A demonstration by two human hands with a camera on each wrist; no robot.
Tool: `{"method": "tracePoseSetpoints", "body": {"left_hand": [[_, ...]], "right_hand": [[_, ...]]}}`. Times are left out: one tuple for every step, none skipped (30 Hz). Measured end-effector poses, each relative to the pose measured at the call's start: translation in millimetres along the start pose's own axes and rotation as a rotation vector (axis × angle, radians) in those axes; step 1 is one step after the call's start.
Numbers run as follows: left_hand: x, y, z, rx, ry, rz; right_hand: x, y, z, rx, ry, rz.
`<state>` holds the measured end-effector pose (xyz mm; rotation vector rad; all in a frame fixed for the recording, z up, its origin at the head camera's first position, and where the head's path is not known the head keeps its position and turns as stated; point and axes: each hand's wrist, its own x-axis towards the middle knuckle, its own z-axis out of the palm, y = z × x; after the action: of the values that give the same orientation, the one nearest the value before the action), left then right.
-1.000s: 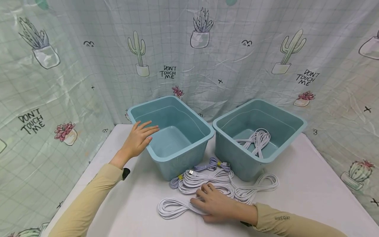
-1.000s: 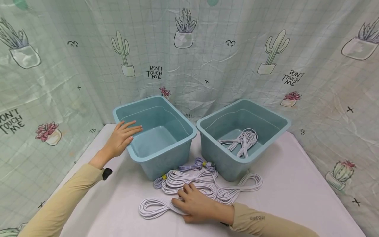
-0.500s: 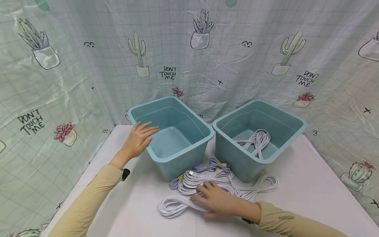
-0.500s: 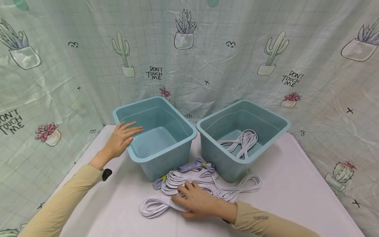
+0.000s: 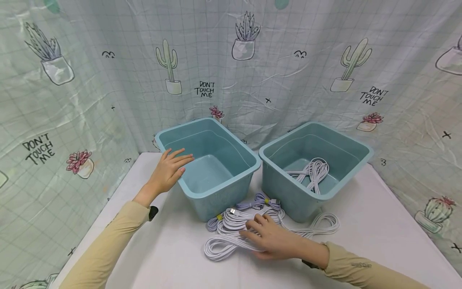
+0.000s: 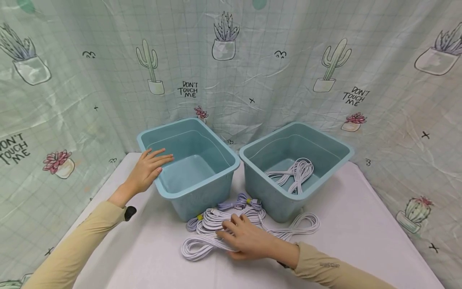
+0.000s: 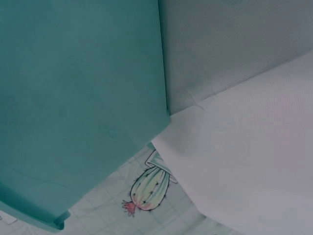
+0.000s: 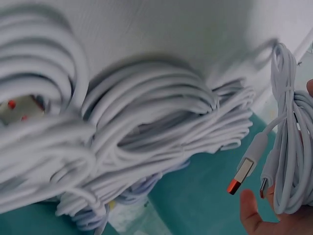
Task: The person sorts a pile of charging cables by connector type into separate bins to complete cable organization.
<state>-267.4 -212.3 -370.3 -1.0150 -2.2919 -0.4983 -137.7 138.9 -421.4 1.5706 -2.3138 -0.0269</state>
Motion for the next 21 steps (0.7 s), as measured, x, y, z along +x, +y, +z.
{"method": "tracePoseSetpoints", "body": {"left_hand": [[-0.2, 0.1, -0.1, 0.000, 0.001, 0.001], [-0.4, 0.3, -0.2, 0.000, 0.001, 0.001], [-0.5, 0.4, -0.4, 0.001, 0.001, 0.000], [-0.8, 0.7, -0.7, 0.001, 0.001, 0.000], [-1.0, 0.9, -1.0, 0.000, 0.000, 0.000], [-1.2, 1.2, -1.3, -0.001, -0.001, -0.001], [-1.3, 1.2, -1.3, -0.003, -0.002, -0.002], [-1.4, 1.2, -1.4, -0.003, -0.003, -0.002], [-1.4, 1.2, -1.4, -0.004, -0.004, -0.003], [-1.4, 1.2, -1.4, -0.005, -0.004, -0.002], [-1.3, 1.4, -1.4, -0.005, -0.003, -0.001], [-1.2, 1.4, -1.4, -0.004, -0.002, 0.001], [-1.1, 1.0, -1.1, -0.002, 0.001, 0.001], [-1.0, 0.9, -1.0, -0.001, 0.003, 0.002], [-0.9, 0.8, -0.9, -0.001, 0.004, 0.004], [-0.7, 0.6, -0.7, 0.001, 0.006, 0.005], [-0.7, 0.3, -0.6, 0.002, 0.006, 0.006], [-0.7, 0.1, -0.6, 0.002, 0.006, 0.006], [-0.8, -0.4, -0.3, 0.002, 0.005, 0.004], [-0.8, -0.3, -0.5, 0.000, 0.005, 0.006], [-0.9, -0.5, -0.4, -0.001, 0.004, 0.006]], "right_hand": [[-1, 1, -1, -0.008, 0.008, -0.003], [-1, 1, -2, -0.013, 0.012, -0.001], [-2, 2, -3, -0.022, 0.017, -0.001], [-2, 3, -4, -0.032, 0.019, 0.001], [-3, 3, -5, -0.039, 0.022, 0.002], [-4, 4, -6, -0.045, 0.025, 0.002], [-5, 5, -6, -0.050, 0.028, 0.002], [-5, 6, -7, -0.053, 0.030, 0.001], [-6, 7, -8, -0.057, 0.034, -0.001], [-6, 8, -9, -0.061, 0.041, -0.005], [-7, 9, -11, -0.068, 0.046, -0.009], [-7, 10, -12, -0.076, 0.049, -0.012], [-8, 11, -14, -0.082, 0.055, -0.016], [-8, 12, -17, -0.091, 0.060, -0.021], [-9, 13, -19, -0.103, 0.067, -0.025], [-9, 15, -21, -0.113, 0.072, -0.030], [-10, 16, -24, -0.123, 0.074, -0.034], [-10, 17, -27, -0.130, 0.076, -0.039], [-11, 18, -30, -0.141, 0.077, -0.046], [-11, 20, -33, -0.151, 0.076, -0.051], [-11, 21, -36, -0.163, 0.075, -0.057]]}}
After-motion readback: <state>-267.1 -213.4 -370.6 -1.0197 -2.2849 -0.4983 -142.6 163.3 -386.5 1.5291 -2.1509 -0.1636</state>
